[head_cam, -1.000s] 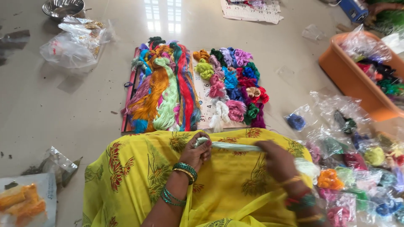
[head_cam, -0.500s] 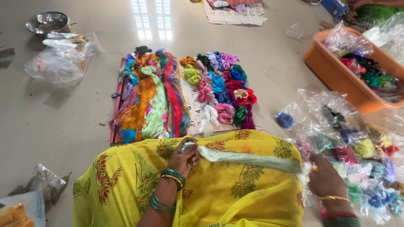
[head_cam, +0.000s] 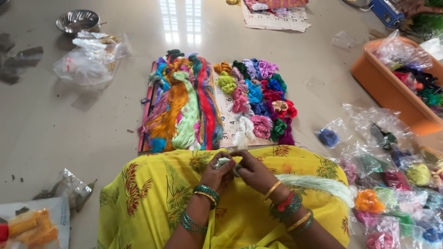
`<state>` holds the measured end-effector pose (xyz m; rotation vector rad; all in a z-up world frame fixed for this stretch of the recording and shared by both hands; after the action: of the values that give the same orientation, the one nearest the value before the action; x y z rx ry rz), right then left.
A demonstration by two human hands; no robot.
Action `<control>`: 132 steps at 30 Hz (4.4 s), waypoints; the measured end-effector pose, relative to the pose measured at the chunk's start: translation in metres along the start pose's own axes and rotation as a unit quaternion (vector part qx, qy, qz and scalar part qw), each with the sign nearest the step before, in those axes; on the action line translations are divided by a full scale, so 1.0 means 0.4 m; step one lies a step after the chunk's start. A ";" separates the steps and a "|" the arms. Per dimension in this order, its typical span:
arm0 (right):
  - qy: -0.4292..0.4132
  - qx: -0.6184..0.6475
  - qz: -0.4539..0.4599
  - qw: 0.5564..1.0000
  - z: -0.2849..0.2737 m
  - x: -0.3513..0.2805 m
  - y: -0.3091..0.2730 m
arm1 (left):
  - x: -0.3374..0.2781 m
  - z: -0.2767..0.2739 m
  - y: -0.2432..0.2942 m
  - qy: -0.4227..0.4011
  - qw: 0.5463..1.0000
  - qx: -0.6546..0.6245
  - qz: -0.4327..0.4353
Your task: The person sits at a table with colorful dyed fiber hanks and works them by hand: stretching a pale green fiber strand across their lap, folding and twisting it into a bundle, then braiding an orange fiber strand and tying it off, before returning to shape another green strand. Finished fiber pieces are placed with the pile of colored fibers on the table.
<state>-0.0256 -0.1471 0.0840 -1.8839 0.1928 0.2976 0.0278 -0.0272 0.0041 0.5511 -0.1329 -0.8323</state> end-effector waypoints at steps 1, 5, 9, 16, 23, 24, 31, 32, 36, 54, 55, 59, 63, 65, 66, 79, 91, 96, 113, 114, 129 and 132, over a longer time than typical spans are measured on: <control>-0.002 -0.002 0.002 1.000 -0.020 -0.009 0.028 | -0.001 -0.005 -0.002 0.001 1.000 -0.003 0.001; 0.019 -0.071 0.002 0.997 -0.173 -0.085 0.112 | 0.009 -0.007 -0.008 -0.003 0.999 0.052 0.013; 0.100 -0.124 0.052 0.986 -0.420 -0.230 0.256 | 0.018 -0.024 -0.011 0.011 1.000 0.010 0.026; 0.231 -0.260 0.222 0.911 -0.638 -0.460 0.397 | 0.027 -0.026 0.001 0.028 0.999 -0.015 0.028; 0.212 -0.338 0.287 0.871 -0.681 -0.485 0.588 | 0.021 -0.030 -0.007 0.026 0.999 -0.012 0.020; 0.221 -0.346 0.305 0.860 -0.690 -0.472 0.590 | 0.022 -0.036 0.002 0.034 0.998 -0.027 0.045; 0.360 0.162 0.331 0.857 -0.620 -0.468 0.737 | 0.023 -0.013 -0.006 0.019 1.000 0.009 0.023; 0.389 0.238 0.338 0.824 -0.603 -0.481 0.761 | 0.023 -0.008 -0.012 -0.010 0.999 0.048 0.012; 0.421 0.079 0.187 0.884 -0.613 -0.517 0.760 | 0.015 -0.018 -0.011 0.018 1.000 0.014 -0.006; 0.314 -0.131 -0.110 0.934 -0.314 -0.244 0.207 | 0.008 -0.014 0.031 0.024 0.999 -0.001 0.036; 0.313 -0.129 -0.111 0.934 -0.246 -0.208 0.137 | 0.003 -0.016 0.029 0.025 0.999 0.001 0.036; 0.119 -0.135 -0.178 0.967 -0.015 -0.066 -0.057 | -0.004 -0.021 0.030 0.007 0.999 0.037 0.036; 0.087 -0.253 -0.155 0.951 -0.025 -0.028 -0.025 | -0.016 -0.008 0.047 -0.001 0.997 -0.041 0.072; 0.110 -0.281 -0.155 0.941 -0.131 -0.093 0.026 | -0.015 -0.015 0.042 -0.017 0.996 -0.036 0.076; 0.136 -0.310 -0.160 0.927 -0.197 -0.126 0.044 | -0.005 -0.010 0.040 -0.036 0.995 -0.029 0.084; 0.101 -0.362 0.257 0.890 -0.694 -0.514 0.493 | 0.019 -0.031 0.018 0.026 0.999 0.012 0.024; 0.076 -0.170 -0.233 0.954 0.004 -0.071 -0.109 | -0.006 0.000 0.019 -0.027 0.994 0.105 0.008; 0.099 -0.295 -0.241 0.919 -0.053 -0.041 -0.018 | -0.013 0.012 0.028 -0.009 0.997 0.074 0.018; 0.106 -0.454 0.253 0.848 -0.753 -0.531 0.533 | 0.023 -0.014 0.002 -0.020 0.994 0.110 -0.016; 0.095 -0.458 0.249 0.848 -0.744 -0.531 0.543 | 0.022 -0.012 0.002 -0.027 0.995 0.100 -0.014; 0.105 -0.238 -0.101 0.960 0.018 -0.072 -0.079 | -0.016 0.000 0.014 0.026 0.996 0.070 -0.042; 0.138 -0.362 -0.095 0.917 -0.099 -0.132 -0.004 | -0.002 -0.013 0.008 0.009 0.996 0.090 -0.009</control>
<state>-0.0712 -0.1848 0.1134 -2.6617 0.0901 -0.0537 0.0310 -0.0226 0.0014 0.7293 -0.1868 -0.8379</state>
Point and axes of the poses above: each hand's wrist, its own x-axis towards the middle knuckle, its own z-axis out of the palm, y = z × x, the point moved 5 cm from there along x, towards the middle knuckle, and after that the axes turned 5 degrees about -y, right-handed, at the moved point
